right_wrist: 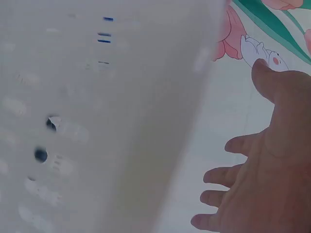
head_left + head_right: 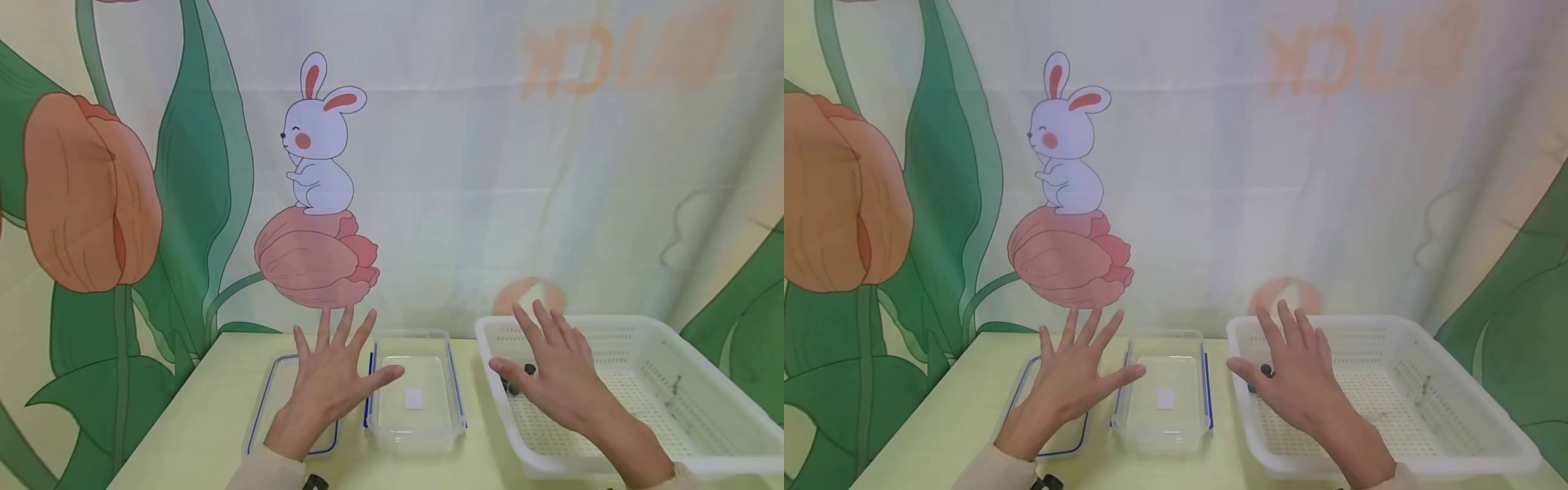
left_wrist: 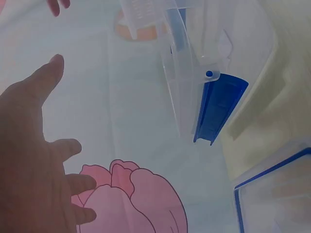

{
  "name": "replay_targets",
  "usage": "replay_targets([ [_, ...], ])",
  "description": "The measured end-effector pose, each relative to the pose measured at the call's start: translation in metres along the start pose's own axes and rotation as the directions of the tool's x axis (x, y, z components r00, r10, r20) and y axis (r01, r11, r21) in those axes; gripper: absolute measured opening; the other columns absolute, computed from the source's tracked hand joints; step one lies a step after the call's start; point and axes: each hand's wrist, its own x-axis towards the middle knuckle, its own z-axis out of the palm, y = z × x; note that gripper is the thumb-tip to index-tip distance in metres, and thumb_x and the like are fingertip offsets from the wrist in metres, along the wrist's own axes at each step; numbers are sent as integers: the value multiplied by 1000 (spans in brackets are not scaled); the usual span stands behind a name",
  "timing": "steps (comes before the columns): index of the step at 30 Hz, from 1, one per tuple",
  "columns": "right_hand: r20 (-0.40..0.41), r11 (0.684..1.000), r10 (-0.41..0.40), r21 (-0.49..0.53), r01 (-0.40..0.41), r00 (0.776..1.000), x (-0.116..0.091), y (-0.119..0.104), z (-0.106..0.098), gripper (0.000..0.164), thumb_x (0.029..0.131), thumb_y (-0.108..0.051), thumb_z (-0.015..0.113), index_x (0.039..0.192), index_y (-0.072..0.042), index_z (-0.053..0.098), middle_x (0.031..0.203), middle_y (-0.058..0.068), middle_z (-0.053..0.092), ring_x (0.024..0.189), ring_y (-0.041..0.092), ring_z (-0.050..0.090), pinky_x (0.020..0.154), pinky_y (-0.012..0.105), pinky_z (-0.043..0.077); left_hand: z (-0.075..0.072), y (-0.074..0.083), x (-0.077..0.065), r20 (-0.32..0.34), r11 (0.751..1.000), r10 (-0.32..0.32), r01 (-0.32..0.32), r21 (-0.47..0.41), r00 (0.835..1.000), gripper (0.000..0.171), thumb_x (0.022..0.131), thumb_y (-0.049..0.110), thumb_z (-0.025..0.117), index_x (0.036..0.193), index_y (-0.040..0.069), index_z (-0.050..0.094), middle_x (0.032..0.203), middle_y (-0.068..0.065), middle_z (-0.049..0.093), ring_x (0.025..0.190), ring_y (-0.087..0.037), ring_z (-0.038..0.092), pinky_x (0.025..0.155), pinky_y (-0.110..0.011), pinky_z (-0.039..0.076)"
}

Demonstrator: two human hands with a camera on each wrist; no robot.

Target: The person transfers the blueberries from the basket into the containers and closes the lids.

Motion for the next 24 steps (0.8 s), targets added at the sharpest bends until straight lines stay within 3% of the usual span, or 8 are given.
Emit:
replay_targets([
  [5, 0, 997, -42, 68, 42, 999, -2, 6, -15, 88, 103, -50, 66, 168, -7, 26, 169, 30, 22, 150, 59, 20, 110, 80, 21, 2, -3, 0, -16, 998, 9, -10, -64, 1000, 107, 83, 83, 65, 169, 28, 32, 175, -12, 20, 160, -45, 0, 115, -82, -7],
  [13, 53, 986, -82, 147, 74, 995, 3, 13, -47, 84, 102, -41, 72, 167, -9, 29, 166, 23, 33, 146, 50, 31, 105, 77, 36, 8, -6, 4, -34, 984, -22, 16, -178, 999, 106, 83, 75, 74, 168, 26, 34, 174, -10, 25, 160, -44, 14, 118, -80, -3],
  [19, 61, 981, -108, 170, 96, 992, 11, 23, -62, 72, 102, -35, 73, 162, -9, 41, 164, 21, 39, 136, 49, 51, 101, 69, 48, 16, -9, 7, -60, 963, -37, 19, -269, 998, 103, 84, 66, 78, 166, 19, 39, 170, -13, 33, 156, -44, 26, 120, -77, 13],
  [24, 71, 970, -150, 205, 133, 986, 20, 36, -68, 61, 102, -27, 74, 154, -4, 52, 154, 19, 54, 128, 43, 62, 98, 50, 58, 20, -9, 10, -61, 928, -76, 48, -369, 995, 96, 86, 55, 83, 163, 15, 43, 167, -15, 40, 152, -44, 36, 117, -72, 32],
])
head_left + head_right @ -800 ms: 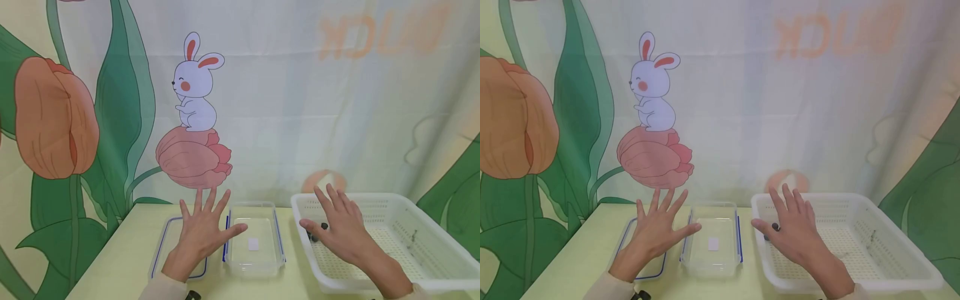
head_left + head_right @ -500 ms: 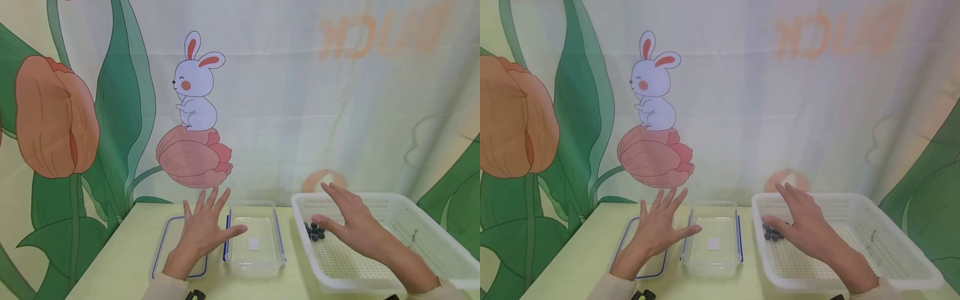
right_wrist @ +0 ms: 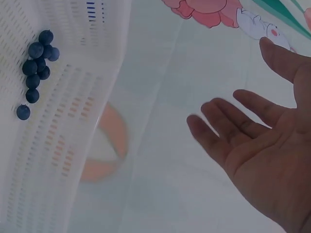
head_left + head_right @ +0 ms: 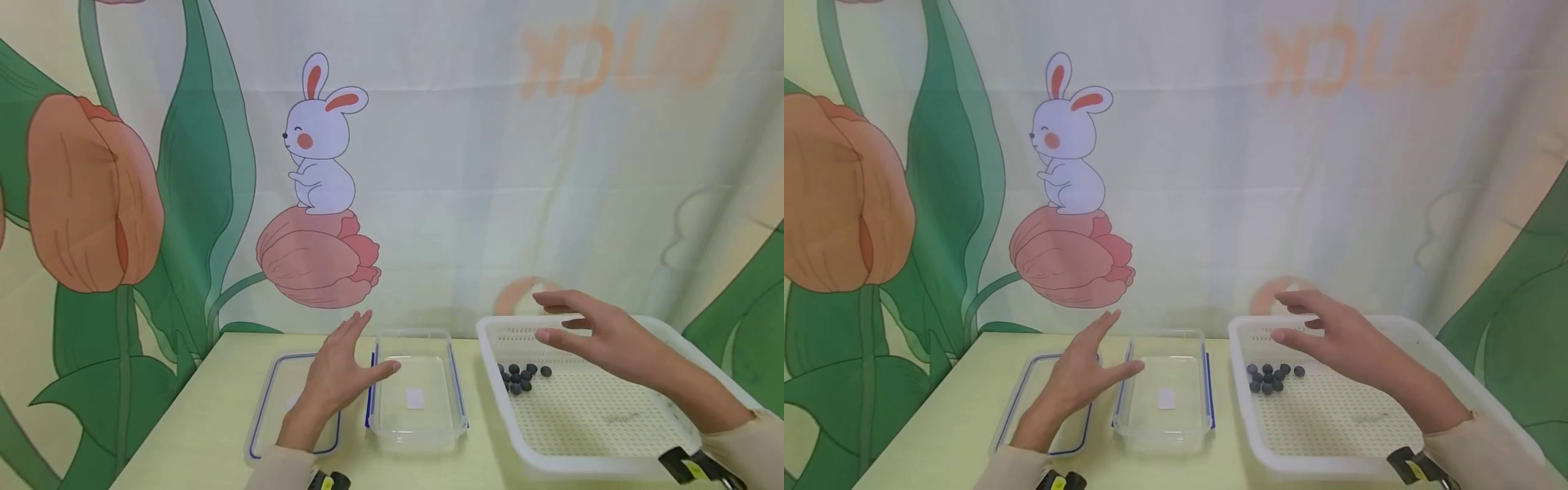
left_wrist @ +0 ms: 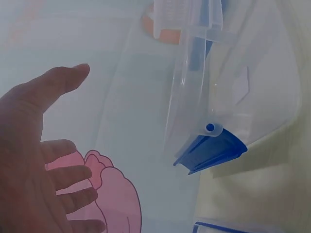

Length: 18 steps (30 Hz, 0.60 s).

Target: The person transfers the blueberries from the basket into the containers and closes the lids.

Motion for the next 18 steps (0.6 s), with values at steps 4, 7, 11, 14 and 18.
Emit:
replay_targets([
  [4, 27, 999, 30, 23, -31, 999, 6, 8, -5, 55, 103, -28, 73, 150, -6, 56, 147, 21, 60, 121, 39, 67, 89, 36, 60, 2, 0, 0, -15, 997, -42, 41, -60, 999, 84, 89, 42, 84, 159, 12, 49, 162, -16, 46, 148, -43, 42, 114, -69, 39],
  [7, 35, 998, 35, 43, -37, 999, 12, 14, -7, 50, 104, -27, 72, 147, -6, 59, 142, 21, 63, 115, 36, 70, 86, 33, 60, 6, -2, 0, -27, 994, -73, 71, -88, 997, 77, 90, 35, 83, 156, 10, 52, 159, -17, 50, 145, -43, 46, 114, -67, 41],
  [11, 41, 996, 22, 85, -26, 999, 18, 24, -7, 43, 104, -23, 72, 141, -4, 63, 137, 20, 66, 112, 34, 72, 85, 30, 60, 12, -6, -1, -18, 985, -120, 117, -129, 993, 74, 92, 33, 83, 155, 9, 54, 156, -19, 53, 143, -43, 49, 113, -65, 43],
  [14, 40, 994, 14, 104, -18, 999, 21, 33, -5, 40, 103, -20, 73, 137, -1, 65, 132, 19, 69, 109, 33, 73, 83, 28, 61, 16, -8, -2, -16, 979, -133, 129, -156, 991, 71, 93, 30, 82, 154, 7, 55, 152, -19, 56, 140, -42, 53, 111, -63, 46],
  [18, 27, 995, 4, 104, -7, 1000, 23, 46, -1, 37, 101, -18, 76, 133, 0, 67, 128, 17, 71, 106, 26, 74, 82, 27, 62, 21, -9, -2, -27, 975, -138, 132, -178, 990, 66, 94, 24, 82, 152, 5, 56, 147, -20, 61, 134, -40, 58, 106, -59, 53],
])
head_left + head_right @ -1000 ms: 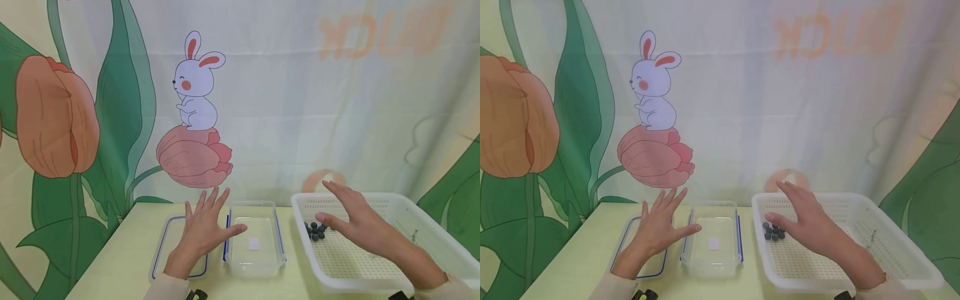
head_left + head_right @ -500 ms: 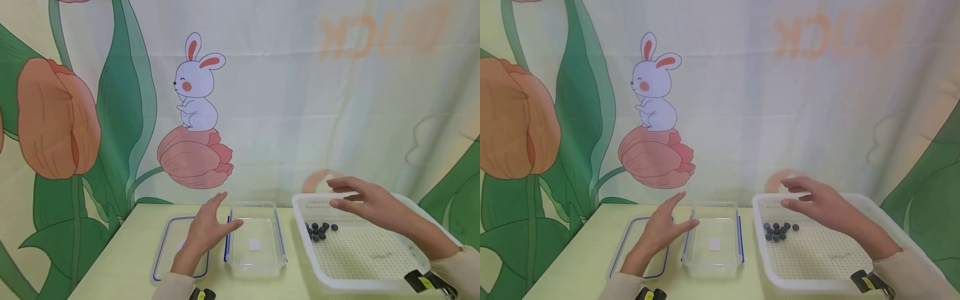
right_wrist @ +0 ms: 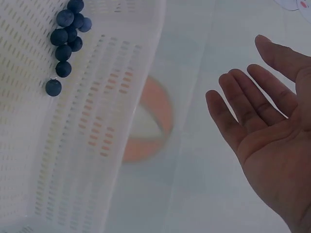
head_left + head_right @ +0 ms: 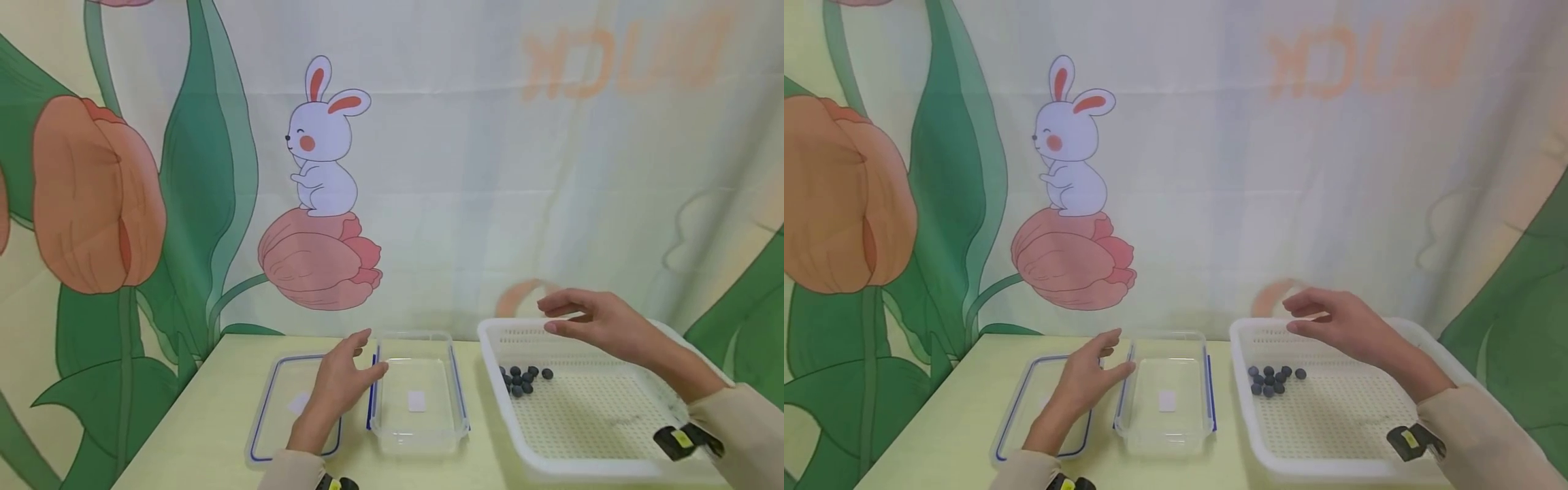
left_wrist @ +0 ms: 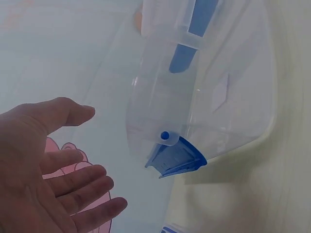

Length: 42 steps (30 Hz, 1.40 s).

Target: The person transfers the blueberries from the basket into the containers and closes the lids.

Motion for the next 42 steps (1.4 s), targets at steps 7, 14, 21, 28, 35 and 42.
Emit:
replay_targets([
  [7, -21, 1000, 1, 14, -1, 1000, 4, 23, 7, 29, 100, -15, 76, 126, -3, 72, 123, 12, 73, 105, 14, 72, 83, 28, 62, 6, -3, 1, -16, 1000, -23, 22, -12, 1000, 58, 93, 20, 83, 143, 1, 62, 138, -21, 66, 121, -38, 67, 92, -48, 62],
  [14, -25, 999, 44, -8, -44, 999, 9, 41, 14, 29, 100, -17, 77, 124, -4, 73, 119, 11, 75, 102, 19, 72, 82, 28, 61, 10, -8, 2, -12, 997, -68, 67, -30, 998, 49, 93, 18, 83, 136, 0, 67, 123, -17, 72, 103, -30, 72, 83, -42, 64],
  [21, -11, 999, 41, 12, -41, 999, 13, 58, 25, 26, 99, -15, 78, 122, -2, 74, 115, 10, 75, 101, 16, 71, 81, 28, 60, 13, -12, 1, 3, 993, -101, 101, -63, 995, 45, 91, 14, 84, 131, -2, 70, 111, -14, 73, 79, -19, 70, 71, -34, 64],
  [28, 12, 996, 83, 28, -83, 996, 14, 69, 34, 26, 99, -17, 77, 120, -1, 75, 114, 9, 75, 101, 21, 70, 80, 28, 60, 17, -14, 2, 33, 976, -157, 160, -149, 987, 43, 91, 9, 83, 130, -4, 69, 104, -12, 70, 77, -19, 69, 68, -33, 65],
  [35, 50, 991, 124, 46, -126, 991, 14, 81, 40, 27, 99, -14, 78, 119, 2, 74, 110, 9, 76, 100, 24, 71, 79, 27, 60, 19, -16, 3, 51, 960, -184, 191, -207, 982, 42, 91, 5, 82, 129, -6, 70, 99, -11, 67, 74, -20, 69, 68, -35, 66],
  [42, 85, 987, 140, 66, -146, 986, 12, 98, 45, 30, 98, -14, 78, 120, 5, 73, 111, 13, 76, 100, 23, 73, 80, 26, 60, 21, -17, 3, 48, 946, -230, 235, -223, 972, 41, 91, 5, 83, 129, -3, 71, 98, -10, 66, 72, -19, 67, 63, -29, 64],
])
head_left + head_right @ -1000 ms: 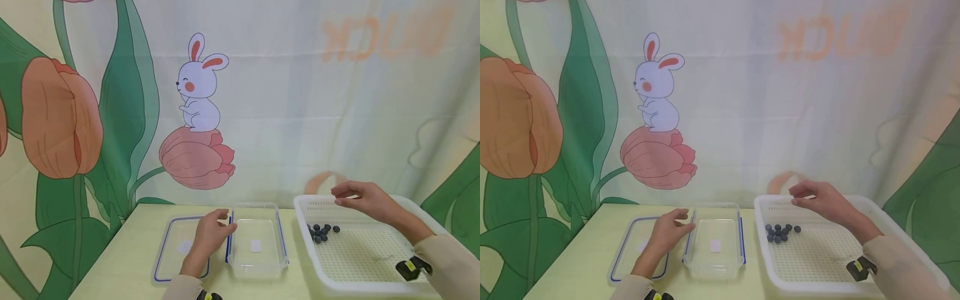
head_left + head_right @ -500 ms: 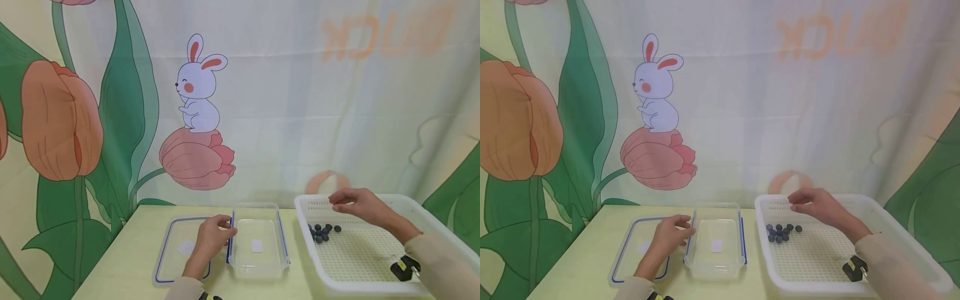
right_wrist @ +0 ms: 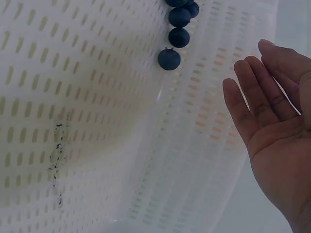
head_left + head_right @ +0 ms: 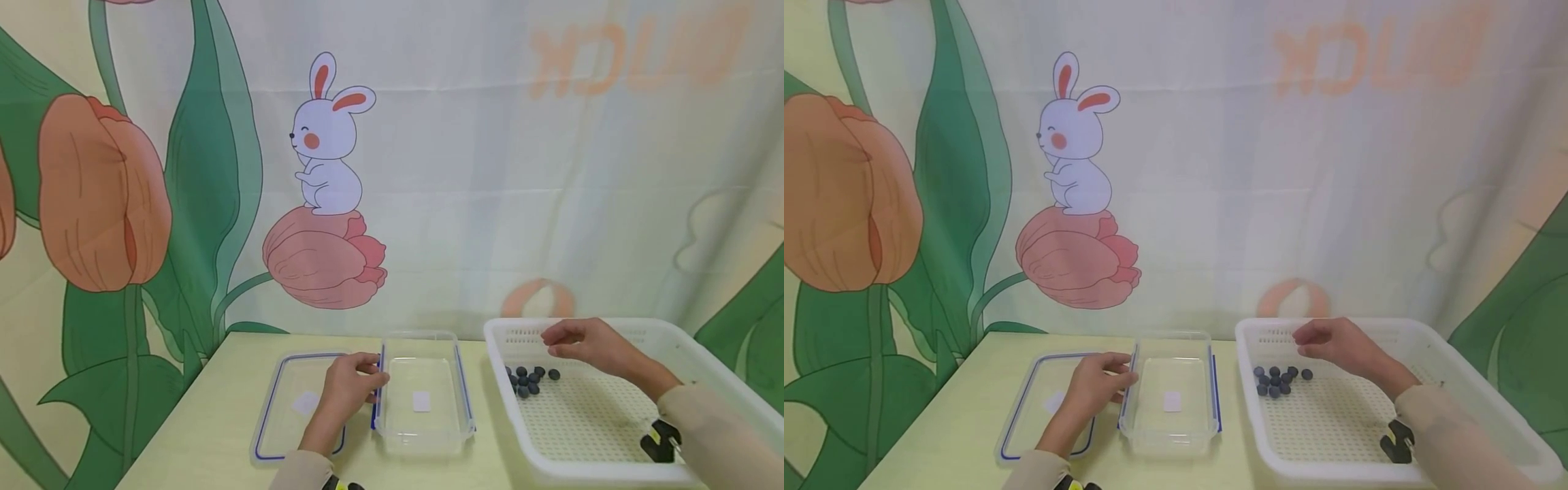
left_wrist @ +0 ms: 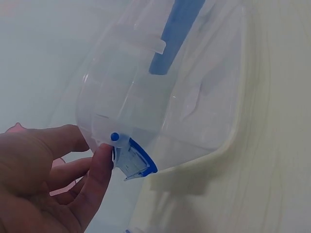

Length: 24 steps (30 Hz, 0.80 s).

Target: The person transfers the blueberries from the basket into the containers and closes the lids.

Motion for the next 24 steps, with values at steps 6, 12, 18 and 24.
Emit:
replay_targets([
  [6, 21, 1000, -6, 17, 5, 1000, 2, 13, 2, 26, 97, -8, 77, 118, 7, 74, 111, 17, 76, 96, 19, 74, 78, 26, 61, 0, -2, 1, -1, 1000, -5, 5, -22, 1000, 43, 90, 3, 84, 130, -2, 70, 98, -10, 66, 74, -19, 67, 64, -30, 64],
  [12, 46, 1000, -25, -10, 25, 999, 3, 21, 6, 19, 96, -4, 77, 112, 7, 75, 105, 15, 77, 93, 20, 74, 77, 27, 60, -1, -2, 1, 6, 999, -21, 21, -28, 1000, 43, 90, 3, 84, 131, -1, 70, 98, -10, 65, 73, -19, 67, 62, -29, 63],
  [18, 71, 999, 14, -37, -12, 997, 2, 26, 8, 17, 96, -4, 77, 110, 5, 76, 105, 13, 76, 92, 23, 73, 74, 29, 60, -1, -1, 0, 4, 999, -27, 27, -40, 1000, 44, 91, 4, 84, 132, 0, 70, 99, -11, 66, 73, -19, 67, 62, -30, 64],
  [24, 91, 997, 46, -71, -40, 995, 2, 33, 10, 15, 94, -2, 78, 107, 5, 77, 101, 11, 77, 89, 21, 71, 72, 29, 60, -2, 1, -2, 2, 999, -28, 28, -34, 1000, 44, 91, 5, 84, 132, 0, 70, 100, -11, 65, 71, -19, 67, 62, -29, 63],
])
